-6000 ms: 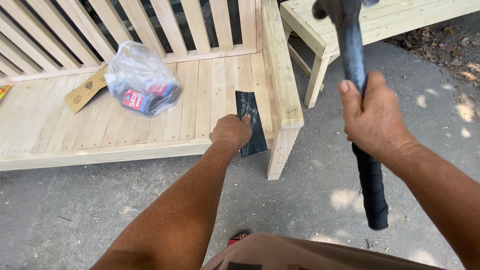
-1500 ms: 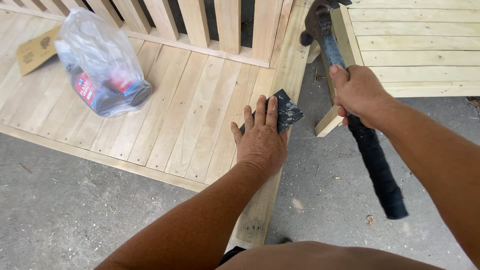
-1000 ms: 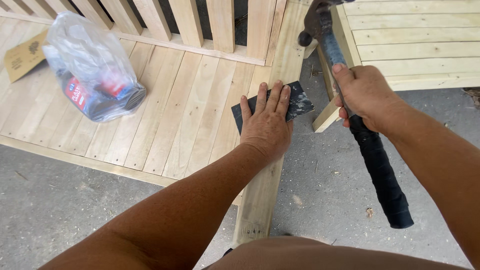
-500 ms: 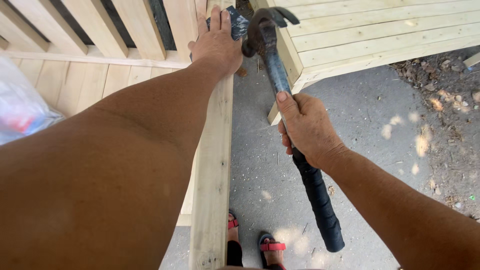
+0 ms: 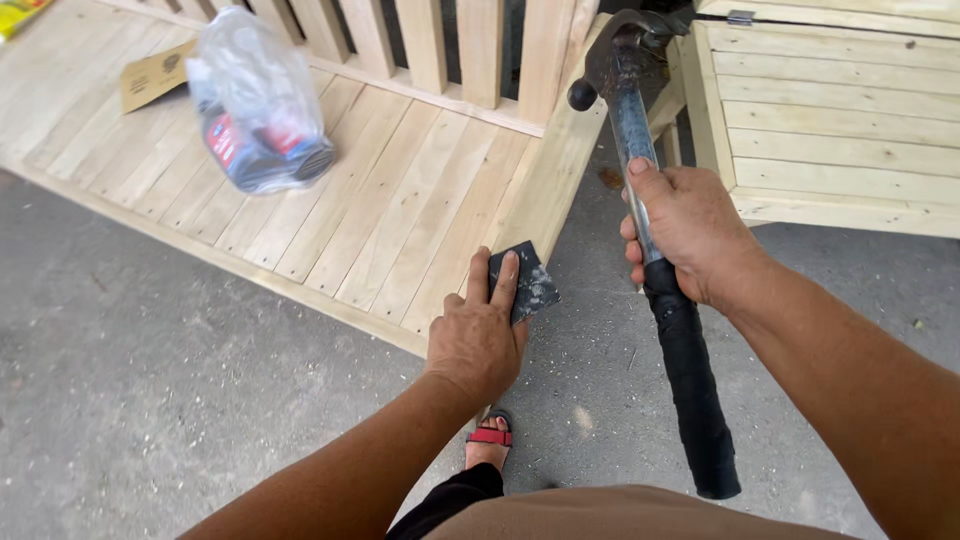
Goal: The person sands the wooden slats of a bench using sandpaper, secures a wooden piece with a hammer, and then applies varnish from a bottle onto the wood using a sponge and a brush.
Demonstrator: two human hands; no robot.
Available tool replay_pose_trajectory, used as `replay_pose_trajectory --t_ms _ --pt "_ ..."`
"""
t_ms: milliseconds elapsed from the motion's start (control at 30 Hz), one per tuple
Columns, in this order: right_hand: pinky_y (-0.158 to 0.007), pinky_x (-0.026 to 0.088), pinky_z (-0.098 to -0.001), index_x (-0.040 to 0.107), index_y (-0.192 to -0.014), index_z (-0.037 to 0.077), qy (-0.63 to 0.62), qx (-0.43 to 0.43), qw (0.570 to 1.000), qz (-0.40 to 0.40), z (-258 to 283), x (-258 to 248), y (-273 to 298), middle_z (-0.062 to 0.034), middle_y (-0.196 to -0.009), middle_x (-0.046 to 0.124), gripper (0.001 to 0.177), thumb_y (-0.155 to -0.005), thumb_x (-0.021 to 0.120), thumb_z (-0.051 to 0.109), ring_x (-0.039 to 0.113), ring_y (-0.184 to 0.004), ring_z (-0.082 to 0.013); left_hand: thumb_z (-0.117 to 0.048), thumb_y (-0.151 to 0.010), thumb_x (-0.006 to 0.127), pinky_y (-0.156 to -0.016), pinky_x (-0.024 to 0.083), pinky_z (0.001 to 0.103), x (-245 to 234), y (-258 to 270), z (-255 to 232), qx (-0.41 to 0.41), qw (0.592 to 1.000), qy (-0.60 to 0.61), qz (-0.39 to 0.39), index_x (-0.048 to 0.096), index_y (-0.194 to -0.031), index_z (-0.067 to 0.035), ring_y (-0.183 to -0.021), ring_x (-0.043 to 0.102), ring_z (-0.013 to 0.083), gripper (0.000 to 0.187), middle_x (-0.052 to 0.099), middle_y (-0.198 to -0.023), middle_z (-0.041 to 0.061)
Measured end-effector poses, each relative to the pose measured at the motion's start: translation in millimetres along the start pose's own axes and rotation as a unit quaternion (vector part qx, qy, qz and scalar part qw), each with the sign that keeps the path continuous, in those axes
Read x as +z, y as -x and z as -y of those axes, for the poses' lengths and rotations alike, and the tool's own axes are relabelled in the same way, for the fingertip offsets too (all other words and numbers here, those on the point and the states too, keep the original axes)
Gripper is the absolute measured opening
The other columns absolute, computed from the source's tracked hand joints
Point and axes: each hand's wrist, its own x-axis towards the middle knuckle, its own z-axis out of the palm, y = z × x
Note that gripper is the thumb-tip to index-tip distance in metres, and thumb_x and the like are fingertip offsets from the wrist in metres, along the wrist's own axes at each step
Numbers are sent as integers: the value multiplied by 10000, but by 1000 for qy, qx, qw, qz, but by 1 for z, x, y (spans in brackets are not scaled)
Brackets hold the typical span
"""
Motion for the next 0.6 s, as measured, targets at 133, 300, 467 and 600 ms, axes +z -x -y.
replay_pose_trajectory --t_ms 133,300,467,600 --pt "-400 518 -320 614 -1061 -11 31 -31 997 70 15 6 11 -82 -715 600 394 -1035 552 377 561 -486 -135 -437 -1006 510 -970 536 463 4 20 -3 -17 1000 -4 -15 85 -1641 -262 -1169 565 329 785 42 -1705 99" --pt "-409 545 -321 604 -1071 -5 49 -49 993 96 20 22 26 -86 -726 624 365 -1028 570 357 586 -504 -130 -441 -1026 487 -996 517 479 5 20 -4 -27 999 5 -23 87 -1640 -298 -1236 538 330 747 63 -1711 85" --pt "-430 566 -325 618 -1049 -17 46 -45 993 104 22 58 17 -91 -736 639 369 -1030 586 350 620 -528 -132 -441 -1012 487 -1031 498 493 11 19 0 -12 998 30 -47 106 -1630 -320 -1288 515 338 736 84 -1710 80" --pt "-457 575 -328 629 -1030 -9 13 -45 993 109 12 101 -10 -84 -739 642 336 -1032 616 327 626 -547 -137 -472 -1013 476 -1084 413 579 17 17 9 41 995 58 -76 138 -1610 -347 -1374 431 373 697 112 -1691 91"
